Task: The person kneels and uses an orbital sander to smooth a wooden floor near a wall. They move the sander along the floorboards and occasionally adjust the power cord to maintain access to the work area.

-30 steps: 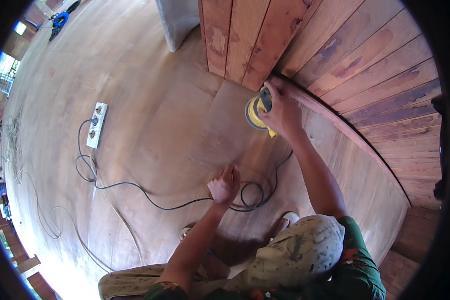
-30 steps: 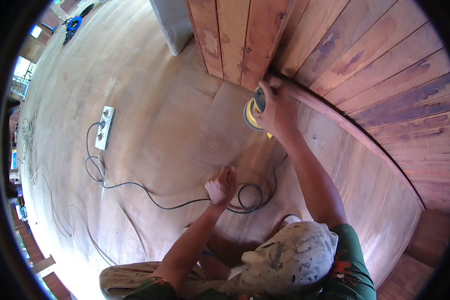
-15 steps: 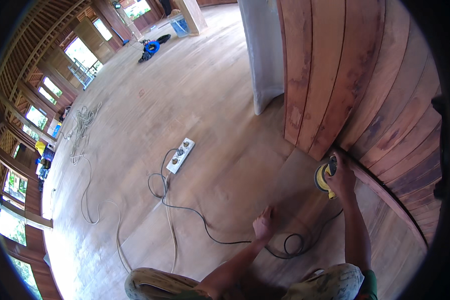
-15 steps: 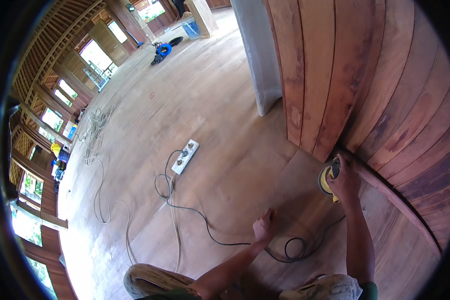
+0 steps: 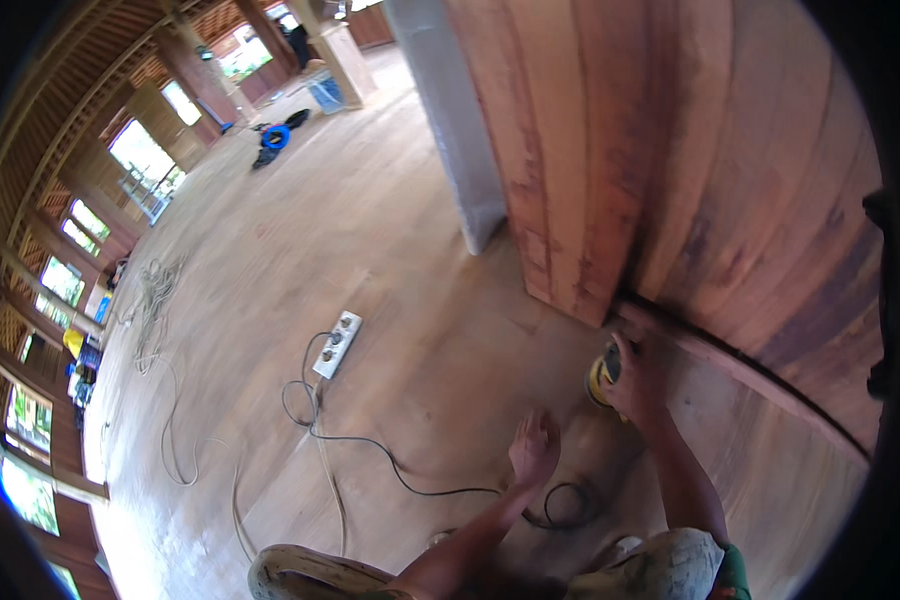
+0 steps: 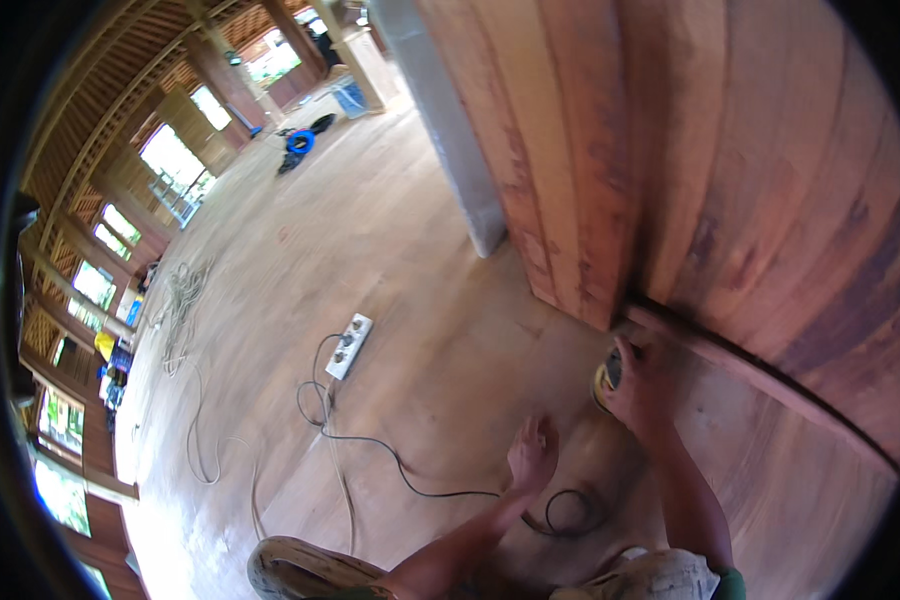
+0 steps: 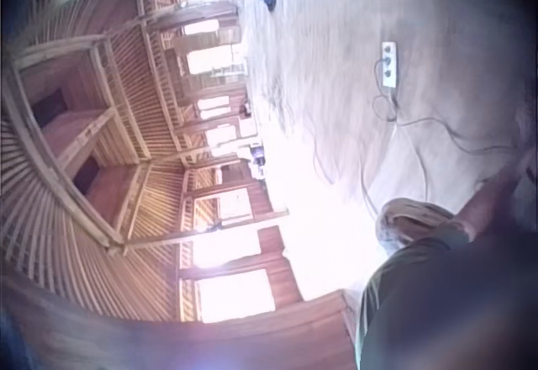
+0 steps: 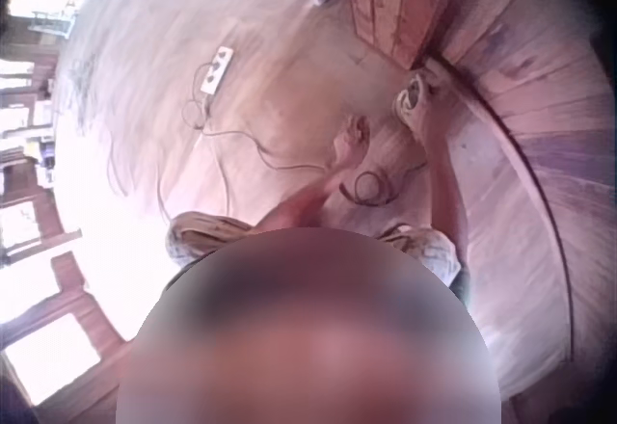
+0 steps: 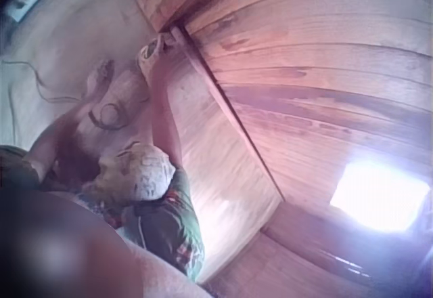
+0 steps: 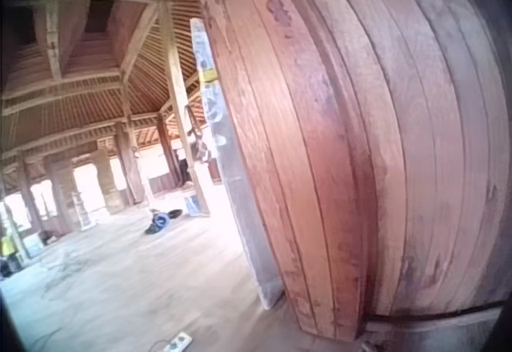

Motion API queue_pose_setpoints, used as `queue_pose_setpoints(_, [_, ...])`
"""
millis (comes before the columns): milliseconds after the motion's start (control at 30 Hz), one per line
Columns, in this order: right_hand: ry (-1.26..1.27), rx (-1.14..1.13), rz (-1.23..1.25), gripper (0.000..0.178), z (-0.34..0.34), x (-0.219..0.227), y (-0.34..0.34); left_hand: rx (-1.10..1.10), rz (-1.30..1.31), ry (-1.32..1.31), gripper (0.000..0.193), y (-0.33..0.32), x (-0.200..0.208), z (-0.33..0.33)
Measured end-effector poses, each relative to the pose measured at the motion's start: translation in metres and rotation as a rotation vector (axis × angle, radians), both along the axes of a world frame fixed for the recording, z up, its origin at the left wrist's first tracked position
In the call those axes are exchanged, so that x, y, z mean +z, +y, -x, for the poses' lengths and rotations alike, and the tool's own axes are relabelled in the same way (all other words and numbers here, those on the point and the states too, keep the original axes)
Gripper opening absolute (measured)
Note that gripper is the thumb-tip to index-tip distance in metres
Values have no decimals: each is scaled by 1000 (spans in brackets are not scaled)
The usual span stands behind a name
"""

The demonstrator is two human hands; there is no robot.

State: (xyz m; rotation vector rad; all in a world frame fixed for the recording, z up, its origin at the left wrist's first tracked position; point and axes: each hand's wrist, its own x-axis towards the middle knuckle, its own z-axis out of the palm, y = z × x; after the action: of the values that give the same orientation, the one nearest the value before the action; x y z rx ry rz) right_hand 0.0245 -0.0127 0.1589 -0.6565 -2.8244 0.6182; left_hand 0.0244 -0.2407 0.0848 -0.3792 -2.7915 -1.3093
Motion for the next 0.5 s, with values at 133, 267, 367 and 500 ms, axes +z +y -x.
queue_pose_setpoints(133, [55,9,6,95,-4,-9,0,-141,-75,-132,47,53,25,14])
queue_pose_setpoints(267, [77,22,49,90,-9,-13,-2,-210,2,-103,54,103,25,40])
queue_pose_setpoints(367, [63,6,165,93,-5,-6,-4,-260,-85,-305,58,119,26,66])
queue_pose_setpoints(500, [17,-7,309,101,-1,-7,0,-251,33,-415,58,133,40,99])
